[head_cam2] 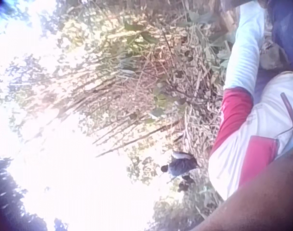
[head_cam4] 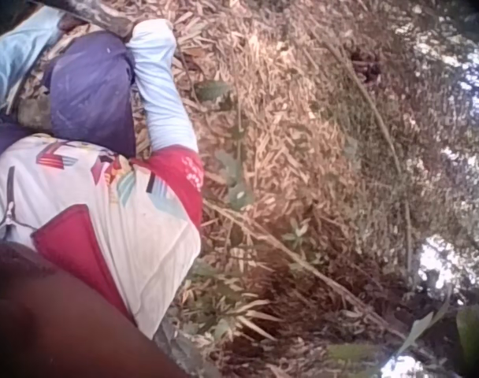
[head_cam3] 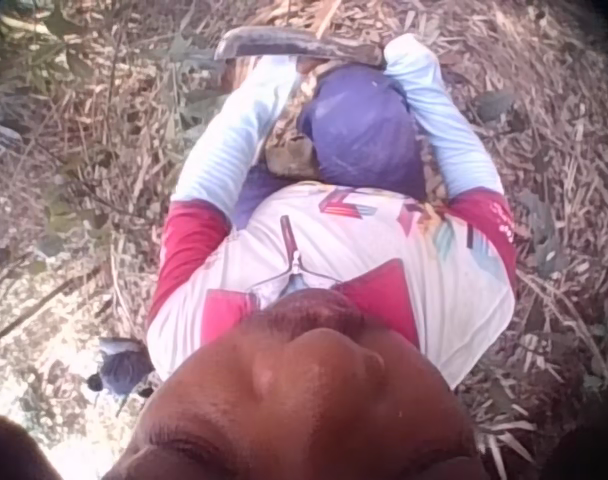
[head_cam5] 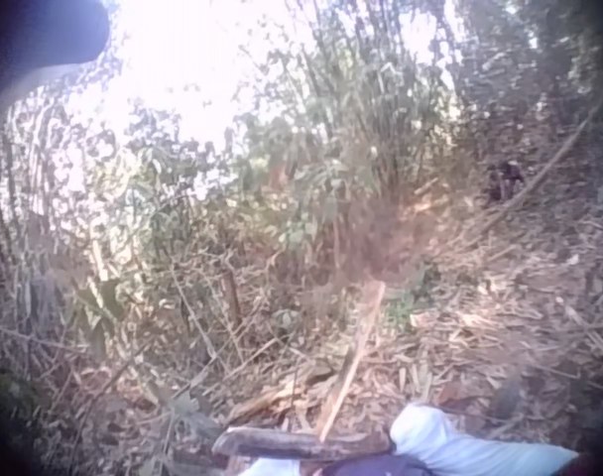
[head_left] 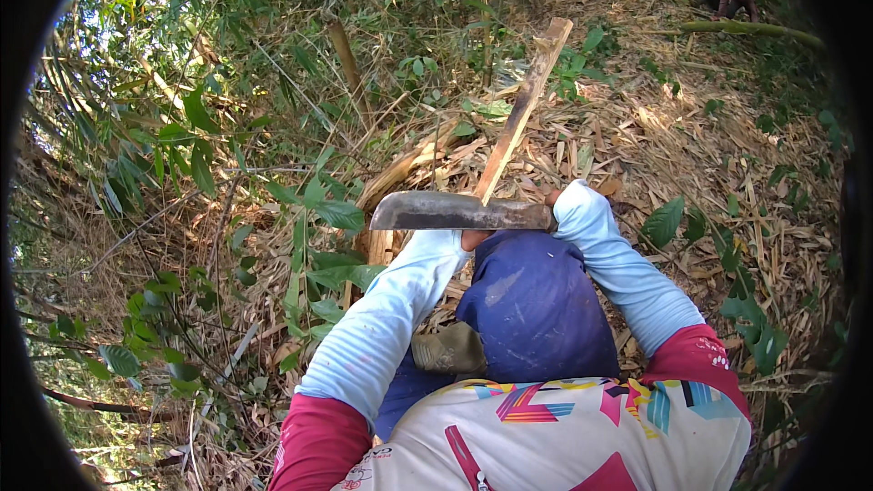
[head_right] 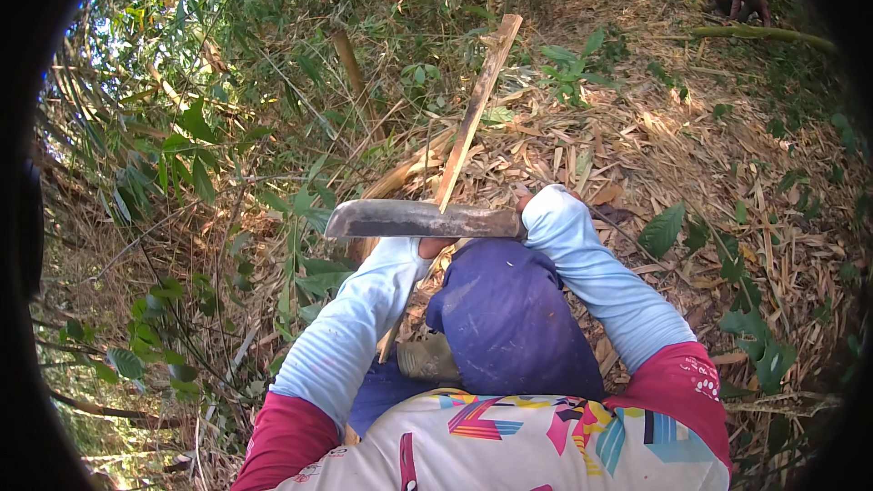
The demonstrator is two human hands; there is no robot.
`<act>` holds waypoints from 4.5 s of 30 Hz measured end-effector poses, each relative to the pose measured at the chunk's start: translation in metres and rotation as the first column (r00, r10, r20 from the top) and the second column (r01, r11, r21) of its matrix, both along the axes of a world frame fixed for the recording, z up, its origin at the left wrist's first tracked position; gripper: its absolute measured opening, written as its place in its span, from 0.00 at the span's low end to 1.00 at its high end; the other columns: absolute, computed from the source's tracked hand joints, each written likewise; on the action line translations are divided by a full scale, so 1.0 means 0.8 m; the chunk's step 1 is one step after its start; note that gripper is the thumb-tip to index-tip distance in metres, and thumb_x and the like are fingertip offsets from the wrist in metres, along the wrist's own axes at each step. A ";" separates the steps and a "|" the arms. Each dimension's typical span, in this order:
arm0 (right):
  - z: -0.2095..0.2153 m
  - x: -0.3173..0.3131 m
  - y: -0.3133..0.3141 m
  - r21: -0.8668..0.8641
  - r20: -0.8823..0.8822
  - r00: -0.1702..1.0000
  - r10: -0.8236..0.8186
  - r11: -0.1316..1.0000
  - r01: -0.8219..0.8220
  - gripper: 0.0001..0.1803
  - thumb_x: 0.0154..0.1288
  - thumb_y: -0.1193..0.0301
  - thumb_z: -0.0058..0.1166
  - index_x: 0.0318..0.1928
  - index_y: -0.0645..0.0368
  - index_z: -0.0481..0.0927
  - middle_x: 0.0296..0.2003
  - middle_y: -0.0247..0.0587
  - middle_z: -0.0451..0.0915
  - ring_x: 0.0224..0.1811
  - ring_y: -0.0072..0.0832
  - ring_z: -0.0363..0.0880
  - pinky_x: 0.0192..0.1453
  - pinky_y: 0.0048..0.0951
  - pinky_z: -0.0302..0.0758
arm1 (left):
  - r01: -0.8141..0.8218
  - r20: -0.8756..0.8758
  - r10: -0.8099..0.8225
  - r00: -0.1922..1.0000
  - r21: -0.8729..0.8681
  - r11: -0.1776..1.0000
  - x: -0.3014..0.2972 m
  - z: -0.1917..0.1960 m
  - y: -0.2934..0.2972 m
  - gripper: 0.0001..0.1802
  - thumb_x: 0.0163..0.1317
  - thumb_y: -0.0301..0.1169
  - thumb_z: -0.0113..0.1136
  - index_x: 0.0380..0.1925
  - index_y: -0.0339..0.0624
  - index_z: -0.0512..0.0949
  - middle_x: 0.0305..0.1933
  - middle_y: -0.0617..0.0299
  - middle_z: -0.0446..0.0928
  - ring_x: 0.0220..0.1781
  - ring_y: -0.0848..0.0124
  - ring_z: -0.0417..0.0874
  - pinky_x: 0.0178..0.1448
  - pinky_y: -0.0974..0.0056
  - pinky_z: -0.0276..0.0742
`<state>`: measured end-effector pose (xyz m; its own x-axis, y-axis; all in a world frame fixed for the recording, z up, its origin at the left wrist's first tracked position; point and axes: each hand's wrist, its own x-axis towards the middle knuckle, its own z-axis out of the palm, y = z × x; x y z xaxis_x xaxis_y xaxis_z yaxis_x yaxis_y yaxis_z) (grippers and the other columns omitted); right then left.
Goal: The person uses a large machete to split a long piece of bamboo into thinner strips. They hold the bamboo vertically and repeatedly strike it with the machete to separate the material. The task is performed in a forest environment with another person visible in the background.
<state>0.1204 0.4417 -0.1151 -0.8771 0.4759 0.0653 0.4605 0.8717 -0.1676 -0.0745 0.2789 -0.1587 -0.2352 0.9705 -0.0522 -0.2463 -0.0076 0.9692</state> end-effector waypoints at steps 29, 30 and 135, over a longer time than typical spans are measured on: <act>-0.034 -0.016 0.022 0.142 0.051 0.990 0.134 0.980 -0.140 0.11 0.54 0.60 0.52 0.35 0.48 0.81 0.31 0.37 0.82 0.36 0.40 0.82 0.44 0.55 0.72 | 0.294 0.858 -0.190 0.477 0.048 0.955 -0.033 -0.089 0.032 0.33 0.72 0.46 0.42 0.62 0.25 0.59 0.59 0.40 0.72 0.57 0.56 0.78 0.67 0.54 0.70; -0.023 -0.017 0.016 0.046 -0.029 0.992 0.126 0.991 -0.124 0.12 0.54 0.60 0.52 0.36 0.48 0.80 0.29 0.40 0.81 0.37 0.42 0.82 0.46 0.55 0.72 | 0.383 0.869 -0.323 0.376 0.172 0.908 -0.044 -0.105 0.041 0.31 0.72 0.46 0.42 0.61 0.26 0.61 0.57 0.41 0.73 0.55 0.56 0.79 0.65 0.54 0.72; -0.018 -0.012 0.009 0.322 -0.058 0.988 0.146 0.939 -0.120 0.09 0.52 0.65 0.56 0.36 0.48 0.82 0.23 0.44 0.74 0.29 0.43 0.78 0.33 0.39 0.77 | -0.313 0.714 0.483 0.507 -0.370 0.875 0.042 0.099 0.001 0.05 0.70 0.28 0.52 0.36 0.38 0.73 0.29 0.66 0.74 0.26 0.77 0.74 0.28 0.72 0.70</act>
<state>0.1107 0.4487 -0.1297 -0.9165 0.2990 0.2657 0.3337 0.9378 0.0960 -0.0406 0.2797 -0.0795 -0.3812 0.7373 -0.5578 -0.9008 -0.1605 0.4035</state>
